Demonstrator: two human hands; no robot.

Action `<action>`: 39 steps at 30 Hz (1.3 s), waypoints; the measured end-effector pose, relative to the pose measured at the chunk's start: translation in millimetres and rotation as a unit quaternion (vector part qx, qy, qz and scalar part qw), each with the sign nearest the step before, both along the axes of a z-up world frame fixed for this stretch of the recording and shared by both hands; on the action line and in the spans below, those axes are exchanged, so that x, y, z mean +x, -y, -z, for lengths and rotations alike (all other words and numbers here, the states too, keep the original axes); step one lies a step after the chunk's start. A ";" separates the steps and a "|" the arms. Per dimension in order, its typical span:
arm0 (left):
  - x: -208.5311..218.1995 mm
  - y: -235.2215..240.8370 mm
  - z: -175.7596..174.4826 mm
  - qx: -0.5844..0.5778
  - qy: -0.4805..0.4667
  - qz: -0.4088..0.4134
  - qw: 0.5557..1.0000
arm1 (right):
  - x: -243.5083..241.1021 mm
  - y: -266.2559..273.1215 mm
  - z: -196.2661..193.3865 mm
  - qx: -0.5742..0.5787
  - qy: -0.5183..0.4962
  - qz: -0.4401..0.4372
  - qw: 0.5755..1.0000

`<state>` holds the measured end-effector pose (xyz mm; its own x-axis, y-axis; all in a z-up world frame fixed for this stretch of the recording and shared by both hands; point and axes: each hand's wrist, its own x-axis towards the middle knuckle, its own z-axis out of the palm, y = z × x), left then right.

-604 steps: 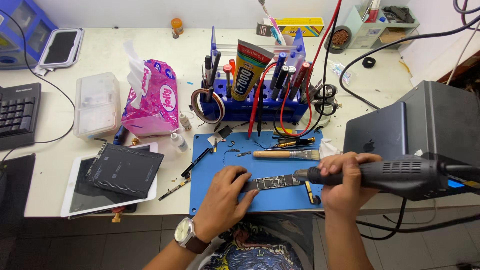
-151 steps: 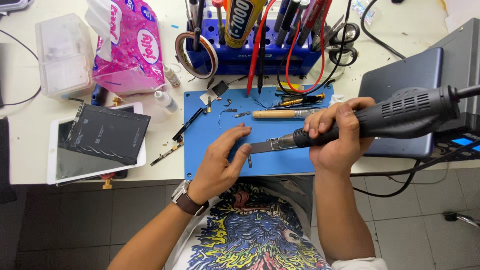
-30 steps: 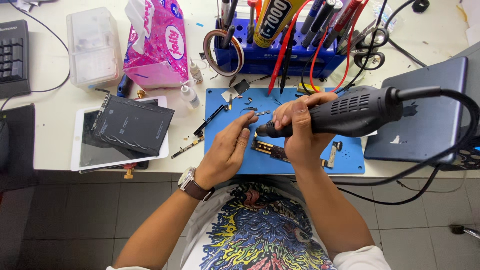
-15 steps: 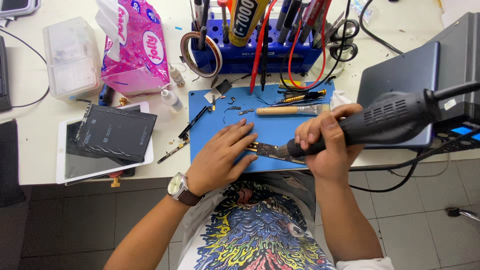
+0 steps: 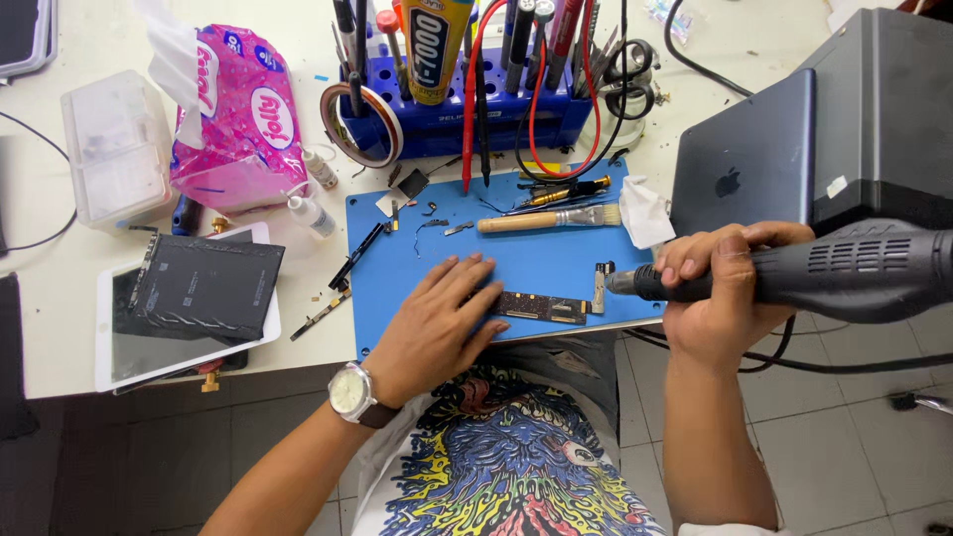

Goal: The person uses a hot air gun to heat a small circuit board, then uses tweezers to remove a component and place it onto another board. They continue to adjust and position the component with their hands.

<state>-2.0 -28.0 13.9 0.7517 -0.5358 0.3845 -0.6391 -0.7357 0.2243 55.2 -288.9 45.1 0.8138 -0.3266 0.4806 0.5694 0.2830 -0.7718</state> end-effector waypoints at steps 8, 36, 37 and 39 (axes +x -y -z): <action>20.6 30.8 13.7 0.009 0.007 -0.032 0.999 | 7.7 -5.0 -1.4 0.009 0.013 0.000 1.000; 29.9 20.9 13.1 0.033 0.034 -0.007 0.999 | -6.5 -14.6 -12.6 0.037 0.064 -0.097 0.993; 31.0 20.6 14.0 0.033 0.031 -0.018 0.999 | -7.1 -11.6 -11.5 0.038 0.061 -0.107 0.992; 34.5 18.3 16.2 0.043 0.060 -0.002 0.997 | -6.1 -7.0 -9.4 0.040 0.055 -0.094 0.993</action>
